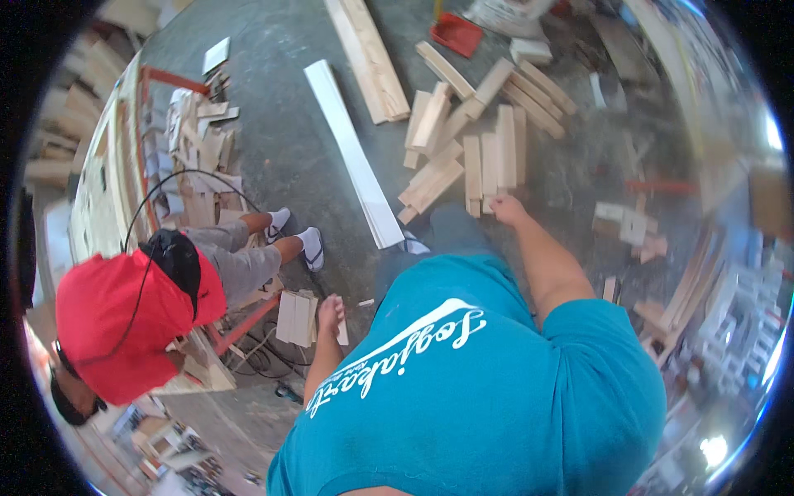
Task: Aligning and securing wooden planks using glue and a pneumatic nailer to form a frame.
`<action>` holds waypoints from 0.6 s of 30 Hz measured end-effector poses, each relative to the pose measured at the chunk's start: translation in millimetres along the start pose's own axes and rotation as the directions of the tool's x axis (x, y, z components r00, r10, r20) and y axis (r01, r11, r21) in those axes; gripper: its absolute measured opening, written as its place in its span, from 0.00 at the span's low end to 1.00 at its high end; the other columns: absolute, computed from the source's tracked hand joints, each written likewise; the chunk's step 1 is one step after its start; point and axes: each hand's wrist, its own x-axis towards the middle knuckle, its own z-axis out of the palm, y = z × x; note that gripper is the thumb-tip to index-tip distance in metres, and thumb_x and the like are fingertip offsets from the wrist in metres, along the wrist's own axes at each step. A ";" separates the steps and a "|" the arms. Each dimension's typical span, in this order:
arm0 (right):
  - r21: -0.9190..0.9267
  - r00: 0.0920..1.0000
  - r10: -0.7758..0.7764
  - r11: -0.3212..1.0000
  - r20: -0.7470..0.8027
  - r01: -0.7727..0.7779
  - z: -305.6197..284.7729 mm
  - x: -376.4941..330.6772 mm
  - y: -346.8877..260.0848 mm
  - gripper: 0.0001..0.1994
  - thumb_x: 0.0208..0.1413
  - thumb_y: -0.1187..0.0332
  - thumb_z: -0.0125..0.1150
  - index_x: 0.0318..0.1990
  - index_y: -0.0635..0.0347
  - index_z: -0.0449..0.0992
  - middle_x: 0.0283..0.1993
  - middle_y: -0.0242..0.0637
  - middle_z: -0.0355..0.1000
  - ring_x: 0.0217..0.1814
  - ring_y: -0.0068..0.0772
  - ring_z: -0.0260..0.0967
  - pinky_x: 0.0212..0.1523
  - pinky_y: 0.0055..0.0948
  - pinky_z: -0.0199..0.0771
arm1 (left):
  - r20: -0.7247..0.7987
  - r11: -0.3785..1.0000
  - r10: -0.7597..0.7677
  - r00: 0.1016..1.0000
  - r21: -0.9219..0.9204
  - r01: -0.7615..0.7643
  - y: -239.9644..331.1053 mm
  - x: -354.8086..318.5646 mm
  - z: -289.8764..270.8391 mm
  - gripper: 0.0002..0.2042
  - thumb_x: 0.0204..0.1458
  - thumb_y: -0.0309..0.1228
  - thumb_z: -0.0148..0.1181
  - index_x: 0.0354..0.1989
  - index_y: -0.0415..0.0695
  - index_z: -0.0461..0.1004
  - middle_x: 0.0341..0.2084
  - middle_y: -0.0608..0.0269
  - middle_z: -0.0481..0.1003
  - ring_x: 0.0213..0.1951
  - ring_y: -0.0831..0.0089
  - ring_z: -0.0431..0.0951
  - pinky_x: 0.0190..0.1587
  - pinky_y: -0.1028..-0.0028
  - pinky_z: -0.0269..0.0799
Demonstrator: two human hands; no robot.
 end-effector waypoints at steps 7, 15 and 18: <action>-0.120 0.995 -0.064 0.991 -0.076 0.054 35.0 -69.4 -4.4 0.18 0.56 0.62 0.60 0.50 0.64 0.77 0.44 0.44 0.78 0.45 0.34 0.76 0.44 0.33 0.77 | 0.039 0.987 0.132 0.990 0.085 -0.135 102.6 30.1 12.2 0.16 0.63 0.44 0.50 0.55 0.52 0.71 0.41 0.72 0.75 0.34 0.80 0.74 0.32 0.76 0.68; 0.194 0.965 0.255 0.951 -0.064 -0.239 21.5 -68.3 72.4 0.17 0.58 0.57 0.57 0.48 0.59 0.79 0.49 0.45 0.77 0.51 0.44 0.75 0.52 0.38 0.73 | 0.216 0.911 0.085 0.973 0.378 -0.164 138.0 0.7 89.9 0.15 0.63 0.44 0.51 0.53 0.54 0.72 0.41 0.74 0.77 0.34 0.82 0.74 0.34 0.75 0.67; 0.282 0.973 0.212 0.943 -0.091 -0.179 -0.1 -64.6 80.3 0.14 0.59 0.60 0.58 0.46 0.60 0.77 0.34 0.33 0.75 0.28 0.26 0.70 0.28 0.30 0.71 | 0.239 0.875 0.070 0.968 0.451 -0.175 147.4 -6.3 109.2 0.15 0.63 0.44 0.50 0.54 0.53 0.72 0.41 0.73 0.77 0.35 0.81 0.74 0.35 0.75 0.67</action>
